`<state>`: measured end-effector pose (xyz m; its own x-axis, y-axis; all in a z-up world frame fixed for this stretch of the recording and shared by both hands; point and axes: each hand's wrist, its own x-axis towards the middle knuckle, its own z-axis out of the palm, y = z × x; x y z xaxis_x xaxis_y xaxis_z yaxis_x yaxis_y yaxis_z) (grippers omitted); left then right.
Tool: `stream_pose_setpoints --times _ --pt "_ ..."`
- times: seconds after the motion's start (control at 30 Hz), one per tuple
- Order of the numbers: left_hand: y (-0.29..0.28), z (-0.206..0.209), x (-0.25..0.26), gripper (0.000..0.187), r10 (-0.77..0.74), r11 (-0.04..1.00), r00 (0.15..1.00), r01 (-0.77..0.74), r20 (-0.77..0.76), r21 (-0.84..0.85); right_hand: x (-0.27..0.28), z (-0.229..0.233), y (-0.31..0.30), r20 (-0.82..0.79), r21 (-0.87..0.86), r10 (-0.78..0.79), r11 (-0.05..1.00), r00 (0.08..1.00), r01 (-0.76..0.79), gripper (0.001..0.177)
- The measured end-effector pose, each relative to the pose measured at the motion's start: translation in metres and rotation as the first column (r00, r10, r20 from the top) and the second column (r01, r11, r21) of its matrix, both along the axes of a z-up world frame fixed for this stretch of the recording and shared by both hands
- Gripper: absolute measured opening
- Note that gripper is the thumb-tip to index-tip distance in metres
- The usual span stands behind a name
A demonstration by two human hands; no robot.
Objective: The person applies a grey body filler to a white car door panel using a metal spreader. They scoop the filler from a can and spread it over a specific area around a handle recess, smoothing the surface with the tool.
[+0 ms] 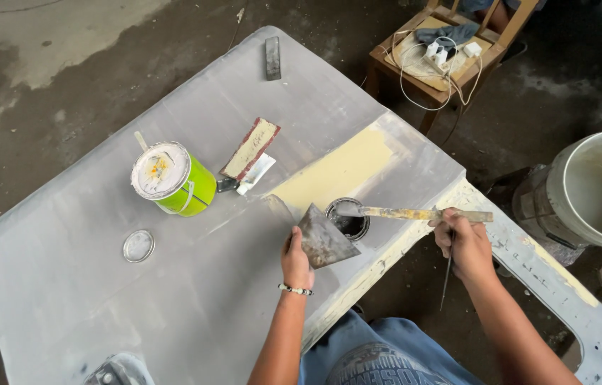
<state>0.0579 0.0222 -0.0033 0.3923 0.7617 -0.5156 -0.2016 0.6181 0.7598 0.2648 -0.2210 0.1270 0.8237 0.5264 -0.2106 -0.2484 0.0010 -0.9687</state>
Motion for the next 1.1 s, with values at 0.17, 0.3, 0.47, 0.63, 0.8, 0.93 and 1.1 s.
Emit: stream_pose_setpoints --times 0.17,0.3,0.47,0.63,0.8,0.93,1.1 --pt "0.000 0.011 0.027 0.059 -0.015 0.995 0.999 0.018 0.036 -0.093 -0.007 -0.006 -0.001 0.031 0.016 0.026 1.000 0.999 -0.026 0.038" --pt "-0.004 0.029 0.040 0.053 0.010 0.967 0.959 0.063 0.283 -0.248 -0.022 -0.012 -0.001 0.055 -0.200 0.061 0.979 0.997 -0.049 0.041" --pt "-0.005 0.043 0.045 0.053 0.025 0.966 0.962 0.046 0.271 -0.253 -0.028 -0.033 -0.023 0.163 -0.183 0.235 0.962 0.958 -0.205 0.046" --pt "-0.006 0.030 0.052 0.054 0.016 0.979 0.989 0.015 0.148 -0.203 -0.035 -0.053 -0.038 0.236 -0.065 0.280 0.960 0.930 -0.273 0.043" --pt "-0.003 0.016 0.054 0.053 0.020 0.979 0.995 0.000 0.098 -0.203 -0.033 -0.066 -0.035 0.677 -0.211 0.378 0.922 0.632 -0.325 0.037" --pt "-0.003 -0.001 0.050 0.053 0.039 0.984 0.996 -0.024 0.081 -0.177 -0.042 -0.030 -0.025 0.708 -0.476 0.535 0.844 0.461 -0.248 0.040" --pt "-0.005 -0.013 0.048 0.054 0.053 0.997 0.999 -0.052 0.007 -0.056 -0.064 0.056 -0.005 0.916 -0.392 0.400 0.888 -0.017 -0.239 0.038"
